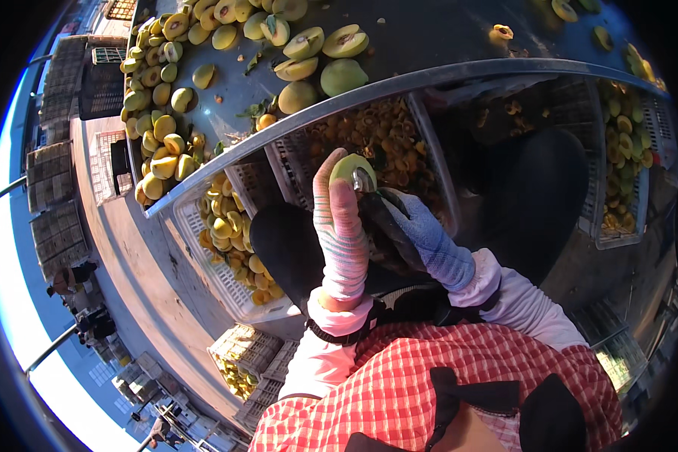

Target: The recorder uses a circular coring tool to remove the pits from halved peaches at an industrial processing station.

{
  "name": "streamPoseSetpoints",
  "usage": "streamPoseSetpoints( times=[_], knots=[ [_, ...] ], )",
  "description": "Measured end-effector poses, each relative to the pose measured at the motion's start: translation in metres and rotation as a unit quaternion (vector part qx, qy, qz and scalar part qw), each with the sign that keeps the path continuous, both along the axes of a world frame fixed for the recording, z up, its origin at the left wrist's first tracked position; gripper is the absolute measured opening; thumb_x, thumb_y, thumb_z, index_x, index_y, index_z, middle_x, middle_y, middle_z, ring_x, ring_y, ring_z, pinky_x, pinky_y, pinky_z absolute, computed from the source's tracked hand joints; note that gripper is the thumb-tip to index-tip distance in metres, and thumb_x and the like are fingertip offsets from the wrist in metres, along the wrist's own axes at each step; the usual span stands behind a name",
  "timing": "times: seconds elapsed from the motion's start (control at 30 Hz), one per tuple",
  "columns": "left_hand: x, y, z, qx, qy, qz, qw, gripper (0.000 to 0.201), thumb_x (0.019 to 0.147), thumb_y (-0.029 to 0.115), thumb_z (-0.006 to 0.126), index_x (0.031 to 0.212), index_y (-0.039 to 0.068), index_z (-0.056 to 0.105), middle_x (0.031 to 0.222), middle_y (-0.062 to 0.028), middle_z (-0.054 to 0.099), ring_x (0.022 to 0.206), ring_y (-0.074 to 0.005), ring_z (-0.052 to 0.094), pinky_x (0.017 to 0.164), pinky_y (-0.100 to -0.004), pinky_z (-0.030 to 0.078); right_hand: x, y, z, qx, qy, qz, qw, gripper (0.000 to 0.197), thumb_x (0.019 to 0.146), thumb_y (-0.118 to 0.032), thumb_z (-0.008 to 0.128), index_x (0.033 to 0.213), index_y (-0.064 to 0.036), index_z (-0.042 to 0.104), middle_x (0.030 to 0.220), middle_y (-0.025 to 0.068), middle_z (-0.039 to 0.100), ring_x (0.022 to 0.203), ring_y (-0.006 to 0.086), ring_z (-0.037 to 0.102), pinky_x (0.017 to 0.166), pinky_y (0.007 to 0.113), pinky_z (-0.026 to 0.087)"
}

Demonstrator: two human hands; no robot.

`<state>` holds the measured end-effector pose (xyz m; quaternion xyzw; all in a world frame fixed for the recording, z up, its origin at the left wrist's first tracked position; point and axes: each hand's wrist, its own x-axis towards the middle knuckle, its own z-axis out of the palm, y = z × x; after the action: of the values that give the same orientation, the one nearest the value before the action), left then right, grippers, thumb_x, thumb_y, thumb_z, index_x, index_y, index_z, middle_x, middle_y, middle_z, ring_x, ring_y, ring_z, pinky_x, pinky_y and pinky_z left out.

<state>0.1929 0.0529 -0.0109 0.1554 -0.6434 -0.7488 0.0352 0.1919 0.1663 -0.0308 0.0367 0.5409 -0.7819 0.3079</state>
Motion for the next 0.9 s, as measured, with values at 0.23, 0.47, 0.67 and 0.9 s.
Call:
streamPoseSetpoints(
  times=[0.23, 0.47, 0.67, 0.9],
  knots=[
    [0.002, 0.013, -0.002, -0.108, 0.038, 0.057, 0.992, 0.043, 0.096, 0.044, 0.049, 0.113, 0.004, 0.054, 0.096, -0.0030, 0.060, 0.086, -0.0101, 0.053, 0.081, -0.0246, 0.043, 0.006, 0.004, -0.011, 0.127, 0.267, -0.002, 0.955, 0.025, 0.094, -0.018, 0.053, 0.108, 0.0020, 0.055, 0.089, 0.0190, 0.062, 0.081, 0.0294, 0.061, 0.073, 0.038, 0.047],
    [0.000, 0.005, -0.009, -0.071, 0.011, 0.087, 0.994, 0.038, 0.096, 0.040, 0.050, 0.097, 0.003, 0.060, 0.083, -0.0003, 0.059, 0.075, -0.0067, 0.049, 0.070, -0.0223, 0.041, 0.014, 0.009, -0.008, 0.176, 0.366, -0.007, 0.914, 0.025, 0.092, -0.016, 0.054, 0.108, 0.0028, 0.055, 0.091, 0.0209, 0.062, 0.084, 0.0364, 0.060, 0.072, 0.039, 0.047],
    [0.005, 0.009, -0.003, -0.004, 0.002, 0.092, 0.996, 0.041, 0.096, 0.041, 0.049, 0.100, 0.002, 0.062, 0.086, -0.0017, 0.061, 0.077, -0.0074, 0.051, 0.073, -0.0226, 0.042, 0.020, -0.004, 0.008, 0.148, 0.260, -0.076, 0.951, 0.024, 0.092, -0.017, 0.053, 0.106, 0.0035, 0.055, 0.087, 0.0235, 0.062, 0.081, 0.0382, 0.062, 0.069, 0.039, 0.047],
    [0.004, 0.006, 0.001, -0.064, 0.010, 0.080, 0.995, 0.041, 0.096, 0.041, 0.049, 0.098, 0.002, 0.062, 0.084, -0.0022, 0.062, 0.077, -0.0085, 0.053, 0.074, -0.0238, 0.043, 0.015, 0.001, 0.008, 0.096, 0.220, -0.042, 0.970, 0.024, 0.092, -0.016, 0.054, 0.106, 0.0040, 0.053, 0.088, 0.0237, 0.062, 0.081, 0.0373, 0.062, 0.068, 0.040, 0.047]
  ],
)
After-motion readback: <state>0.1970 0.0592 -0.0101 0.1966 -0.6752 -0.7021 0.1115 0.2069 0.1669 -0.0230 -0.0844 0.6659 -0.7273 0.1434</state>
